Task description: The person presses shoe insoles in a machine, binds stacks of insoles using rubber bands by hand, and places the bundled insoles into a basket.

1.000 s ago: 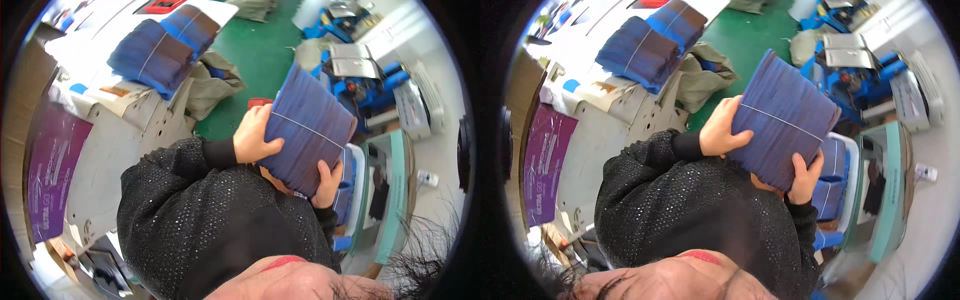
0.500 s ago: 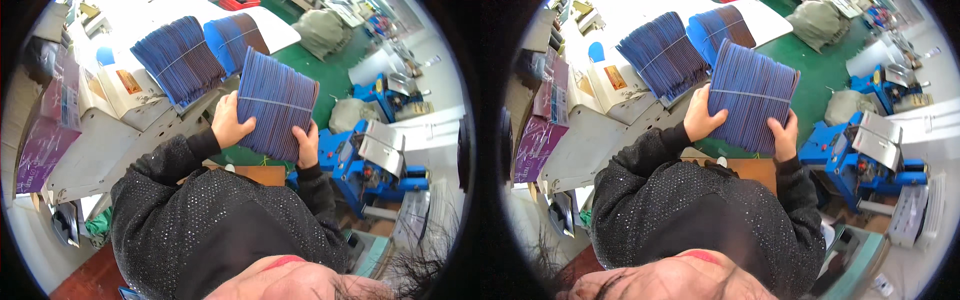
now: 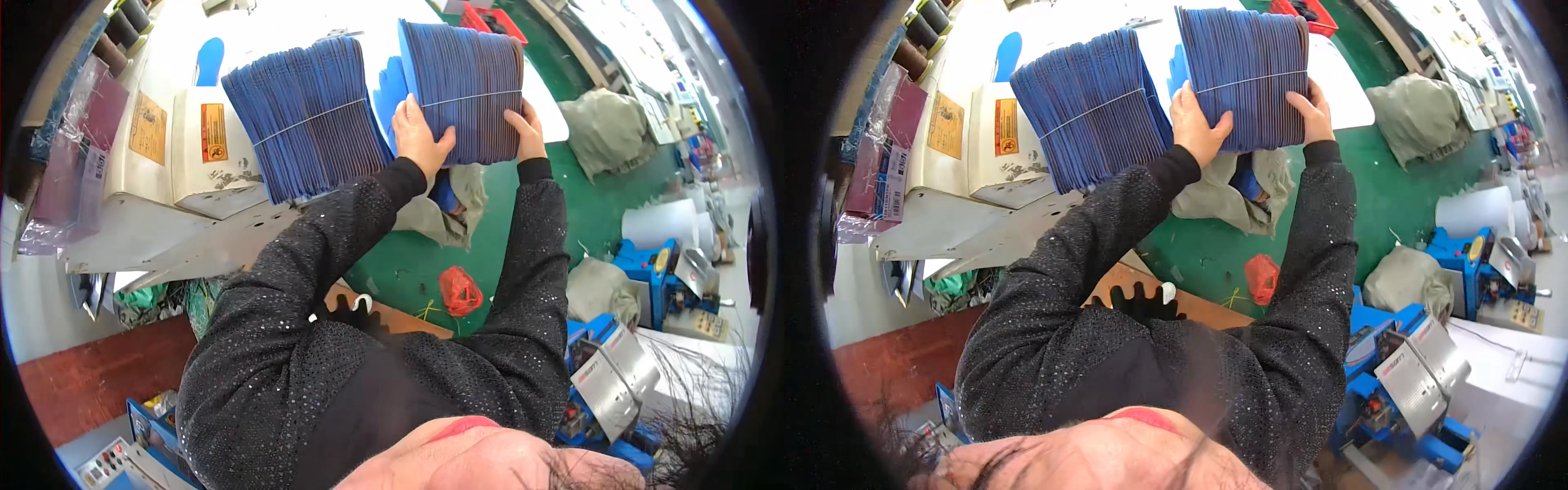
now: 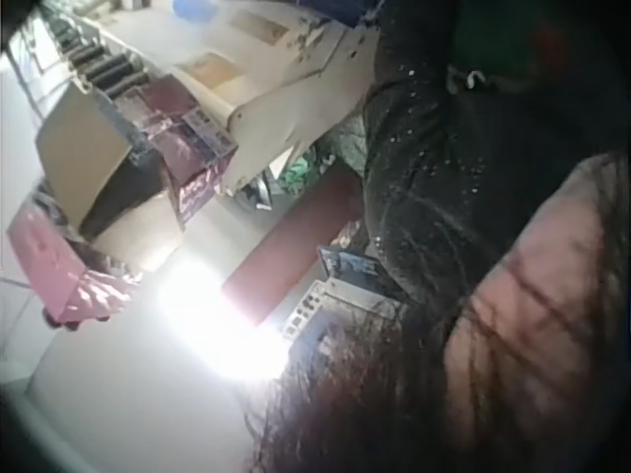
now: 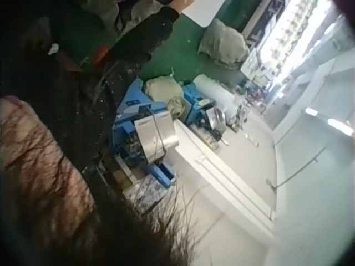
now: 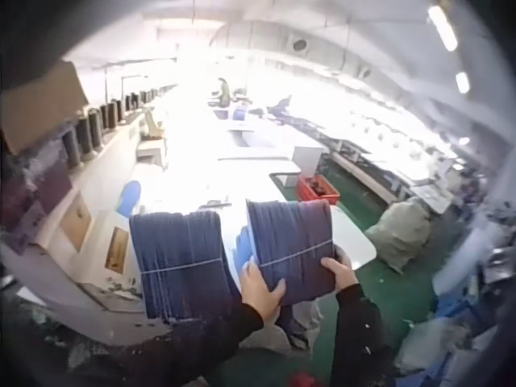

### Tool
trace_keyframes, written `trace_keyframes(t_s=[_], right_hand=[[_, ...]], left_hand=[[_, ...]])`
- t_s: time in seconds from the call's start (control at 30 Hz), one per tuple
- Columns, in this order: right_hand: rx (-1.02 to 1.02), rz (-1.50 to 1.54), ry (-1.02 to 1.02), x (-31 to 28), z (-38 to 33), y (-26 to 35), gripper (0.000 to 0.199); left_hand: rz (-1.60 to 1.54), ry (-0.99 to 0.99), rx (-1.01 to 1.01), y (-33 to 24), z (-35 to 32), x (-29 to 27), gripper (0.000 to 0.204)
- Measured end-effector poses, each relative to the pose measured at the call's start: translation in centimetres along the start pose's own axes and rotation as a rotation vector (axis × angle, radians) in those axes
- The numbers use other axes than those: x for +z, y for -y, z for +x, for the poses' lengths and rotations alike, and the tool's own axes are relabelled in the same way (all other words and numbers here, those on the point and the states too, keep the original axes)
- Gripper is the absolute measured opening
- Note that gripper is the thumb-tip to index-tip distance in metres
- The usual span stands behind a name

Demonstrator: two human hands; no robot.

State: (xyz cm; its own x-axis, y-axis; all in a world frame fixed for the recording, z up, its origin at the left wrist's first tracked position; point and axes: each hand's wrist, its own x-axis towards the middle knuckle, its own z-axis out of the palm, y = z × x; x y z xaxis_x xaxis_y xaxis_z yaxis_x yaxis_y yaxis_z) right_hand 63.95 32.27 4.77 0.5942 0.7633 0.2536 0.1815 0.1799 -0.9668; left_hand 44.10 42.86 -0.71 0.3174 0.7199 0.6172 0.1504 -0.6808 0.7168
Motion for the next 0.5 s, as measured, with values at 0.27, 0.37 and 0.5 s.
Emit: trace_keyframes(t_s=[0.27, 0.37, 0.5], right_hand=[[-0.032, -0.372, -0.1, 0.2, 2.8, -7.1, 0.073], [-0.048, -0.506, -0.127, 0.0, 2.6, -6.9, 0.079], [-0.226, -0.771, -0.368, 0.9, 0.5, -7.1, 0.079]], left_hand=[[0.065, 0.084, -0.226, 3.0, -0.8, 3.0, 0.087], [0.043, 0.102, -0.235, 2.8, -0.6, 2.9, 0.088], [0.002, 0.135, -0.263, 2.7, -0.1, 1.9, 0.091]])
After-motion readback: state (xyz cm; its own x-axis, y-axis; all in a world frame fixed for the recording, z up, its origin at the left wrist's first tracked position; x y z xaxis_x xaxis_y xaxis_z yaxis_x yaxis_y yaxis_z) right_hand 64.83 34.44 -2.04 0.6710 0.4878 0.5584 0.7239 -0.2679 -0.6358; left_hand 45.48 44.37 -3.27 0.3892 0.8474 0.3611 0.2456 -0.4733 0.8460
